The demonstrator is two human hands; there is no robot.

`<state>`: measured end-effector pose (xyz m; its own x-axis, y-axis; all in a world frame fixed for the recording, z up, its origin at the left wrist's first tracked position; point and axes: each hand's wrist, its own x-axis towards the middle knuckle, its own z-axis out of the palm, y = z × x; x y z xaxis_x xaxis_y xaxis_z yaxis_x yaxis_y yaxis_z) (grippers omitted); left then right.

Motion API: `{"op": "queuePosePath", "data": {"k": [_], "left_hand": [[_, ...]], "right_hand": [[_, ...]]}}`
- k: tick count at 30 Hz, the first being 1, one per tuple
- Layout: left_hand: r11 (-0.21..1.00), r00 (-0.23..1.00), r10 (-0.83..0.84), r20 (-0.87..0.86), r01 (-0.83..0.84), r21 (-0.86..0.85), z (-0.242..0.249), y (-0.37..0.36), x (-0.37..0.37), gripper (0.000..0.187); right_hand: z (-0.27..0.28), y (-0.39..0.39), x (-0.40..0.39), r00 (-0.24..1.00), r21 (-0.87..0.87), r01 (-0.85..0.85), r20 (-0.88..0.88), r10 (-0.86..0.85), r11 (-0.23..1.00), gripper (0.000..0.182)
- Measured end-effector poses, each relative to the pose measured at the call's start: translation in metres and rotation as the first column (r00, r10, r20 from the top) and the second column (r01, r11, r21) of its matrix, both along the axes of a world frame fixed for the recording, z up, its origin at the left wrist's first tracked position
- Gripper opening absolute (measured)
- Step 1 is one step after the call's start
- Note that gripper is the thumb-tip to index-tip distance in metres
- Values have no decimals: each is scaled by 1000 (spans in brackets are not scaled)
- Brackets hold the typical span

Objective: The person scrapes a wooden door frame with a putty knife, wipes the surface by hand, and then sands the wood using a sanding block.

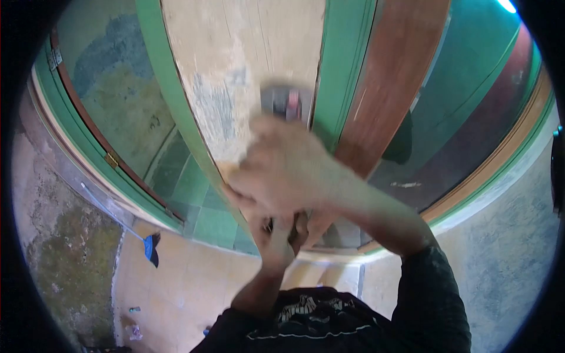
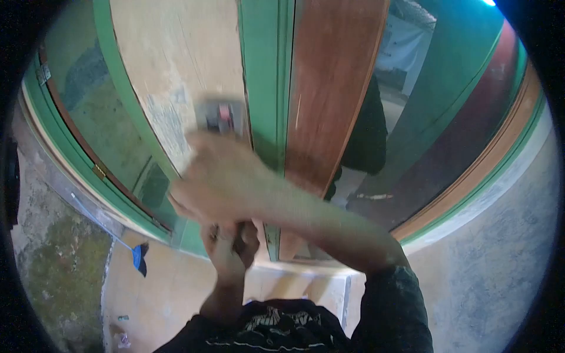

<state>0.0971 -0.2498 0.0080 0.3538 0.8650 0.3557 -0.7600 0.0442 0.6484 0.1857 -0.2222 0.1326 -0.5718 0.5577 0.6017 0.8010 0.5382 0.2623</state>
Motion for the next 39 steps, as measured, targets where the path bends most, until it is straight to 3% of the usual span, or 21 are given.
{"op": "queuePosePath", "data": {"k": [2, 4, 5, 9, 11, 13, 23, 28, 31, 32, 37, 39], "left_hand": [[1000, 1000, 25, -15, -25, -3, 8, 11, -6, 29], [975, 971, -212, 108, 202, 94, 10, 20, -11, 32], [974, 971, -217, 102, 208, 92, 1, 18, -13, 32], [973, 977, -206, 53, 210, -100, -49, -5, -29, 23], [933, 973, -215, -78, 181, -311, -70, -15, -32, 24], [930, 966, -244, -85, 208, -305, -87, -18, -34, 33], [965, 983, -172, -72, 153, -215, -95, -25, -44, 21], [969, 986, -167, 8, 166, -184, -96, -18, -34, 22], [983, 990, -136, 32, 139, -118, -91, -15, -30, 22], [986, 990, -137, 21, 138, -92, -92, -14, -32, 21], [989, 994, -104, -34, 100, -113, -79, -22, -33, 20], [992, 991, -127, 49, 128, -12, -68, -17, -29, 23]], "right_hand": [[14, 0, -6, 999, 49, 50, -1, -50, 998, 36], [17, 3, -11, 980, 62, 192, 49, -195, 980, 38], [9, 0, -10, 979, 60, 197, 42, -200, 979, 38], [-54, -10, -10, 991, -178, 129, 54, -121, 976, 39], [-75, -14, -8, 996, -284, 85, 10, -86, 955, 39], [-85, -18, -5, 999, -311, 15, -35, -27, 950, 42], [-87, -15, 6, 997, -427, -22, 58, 51, 904, 51], [-84, -10, 6, 944, -347, -9, 305, 122, 938, 43], [-66, -7, 5, 955, -348, 53, 292, 54, 936, 40], [-74, -6, 8, 986, -347, -47, 135, 100, 937, 42], [-80, -5, 8, 977, -245, -57, 184, 104, 968, 44], [-73, -4, 8, 979, -264, -87, 156, 132, 961, 45]]}}
